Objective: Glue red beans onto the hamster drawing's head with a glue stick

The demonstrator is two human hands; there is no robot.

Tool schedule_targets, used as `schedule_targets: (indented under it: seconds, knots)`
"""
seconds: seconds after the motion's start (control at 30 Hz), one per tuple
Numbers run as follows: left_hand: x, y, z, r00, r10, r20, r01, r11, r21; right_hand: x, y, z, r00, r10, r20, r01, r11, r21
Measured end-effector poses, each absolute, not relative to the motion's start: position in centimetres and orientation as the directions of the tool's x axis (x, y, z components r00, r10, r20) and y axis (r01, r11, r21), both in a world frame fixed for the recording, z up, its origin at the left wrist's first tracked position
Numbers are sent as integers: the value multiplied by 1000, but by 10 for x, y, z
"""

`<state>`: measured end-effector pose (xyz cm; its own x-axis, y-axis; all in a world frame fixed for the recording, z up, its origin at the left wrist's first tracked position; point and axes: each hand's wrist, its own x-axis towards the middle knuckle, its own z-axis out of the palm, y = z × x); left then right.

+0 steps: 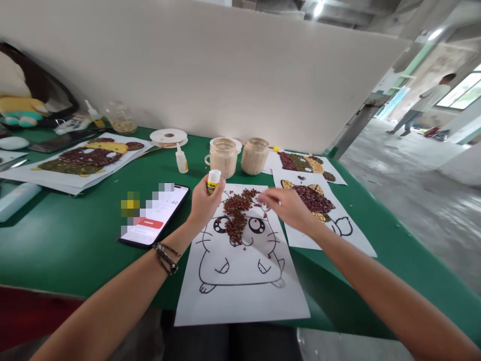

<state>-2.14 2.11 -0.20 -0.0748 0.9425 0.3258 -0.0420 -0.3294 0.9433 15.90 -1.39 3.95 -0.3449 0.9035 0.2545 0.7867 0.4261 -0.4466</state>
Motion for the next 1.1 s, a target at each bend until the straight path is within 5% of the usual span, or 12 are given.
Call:
schedule_targets:
  seconds: [0.1, 0.23, 0.33, 0.47, 0.8, 1.1]
  knots:
    - [-22, 21, -1, -95, 943, 319, -51, -325, 944, 142, 39, 51, -353, 824, 443, 757, 530, -383]
    - [-24, 24, -2, -100, 937, 333, -38, -338, 940, 114, 99, 49, -367, 806, 465, 820, 516, -248]
    - [-28, 28, -3, -150, 927, 344, -44, -354, 934, 101, 114, 38, -353, 828, 435, 824, 496, -275]
    - [-30, 33, -1, -223, 906, 361, -49, -380, 924, 101, 92, 21, -291, 816, 499, 853, 458, -251]
    - [-30, 33, -1, -275, 894, 353, -42, -378, 925, 129, 26, 12, -481, 558, 676, 817, 566, 113]
    - [-30, 32, -2, -267, 896, 355, -20, -373, 928, 138, 21, 20, -511, 596, 619, 812, 571, 121]
